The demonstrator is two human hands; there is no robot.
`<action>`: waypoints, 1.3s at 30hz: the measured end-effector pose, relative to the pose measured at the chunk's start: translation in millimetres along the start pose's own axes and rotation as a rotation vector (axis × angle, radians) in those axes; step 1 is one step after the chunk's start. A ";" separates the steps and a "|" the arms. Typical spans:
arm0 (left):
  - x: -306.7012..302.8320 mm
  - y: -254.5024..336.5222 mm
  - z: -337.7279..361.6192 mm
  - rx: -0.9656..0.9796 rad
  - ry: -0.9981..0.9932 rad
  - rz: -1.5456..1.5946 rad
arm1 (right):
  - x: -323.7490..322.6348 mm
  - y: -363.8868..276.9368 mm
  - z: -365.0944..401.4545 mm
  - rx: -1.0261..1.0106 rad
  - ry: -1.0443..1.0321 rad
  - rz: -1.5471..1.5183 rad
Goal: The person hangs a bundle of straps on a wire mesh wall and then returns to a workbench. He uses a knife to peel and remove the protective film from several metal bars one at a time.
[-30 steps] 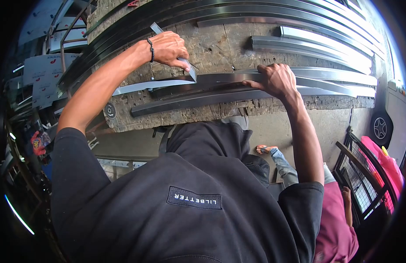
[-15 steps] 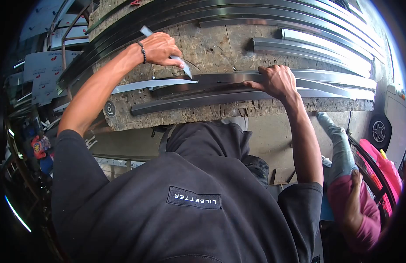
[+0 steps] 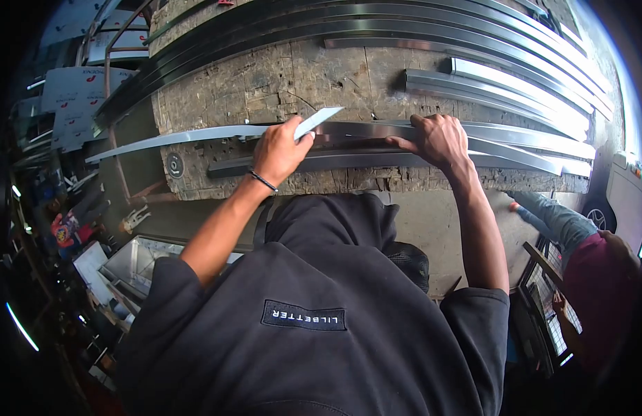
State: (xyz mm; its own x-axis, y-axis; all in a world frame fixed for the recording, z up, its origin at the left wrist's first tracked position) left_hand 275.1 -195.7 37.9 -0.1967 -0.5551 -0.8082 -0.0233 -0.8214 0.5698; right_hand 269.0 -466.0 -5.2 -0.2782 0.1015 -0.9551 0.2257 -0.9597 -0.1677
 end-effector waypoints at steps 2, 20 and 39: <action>6.7 3.8 5.5 -0.021 0.009 -0.022 | -3.3 -1.4 2.0 -0.014 0.064 -0.031; -20.5 -43.3 18.7 -0.246 0.249 -0.230 | -11.8 -4.1 3.2 -0.041 0.091 -0.068; -35.1 7.2 -48.4 0.526 -0.049 -0.417 | -7.5 -1.6 1.5 -0.035 0.073 -0.104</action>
State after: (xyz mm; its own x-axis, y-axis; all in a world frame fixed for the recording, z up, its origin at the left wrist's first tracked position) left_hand 329.3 -188.5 63.1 -0.1122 -0.1883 -0.9757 -0.5788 -0.7857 0.2182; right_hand 269.3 -465.5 2.6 -0.2334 0.2202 -0.9471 0.2316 -0.9334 -0.2741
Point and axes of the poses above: each hand's wrist, its own z-axis away from the middle knuckle, its own x-axis out of the palm, y = z × x, the point moved 10 cm from there along -z, towards the middle knuckle, and after that the axes turned 10 degrees about y, right-handed, at the moved point
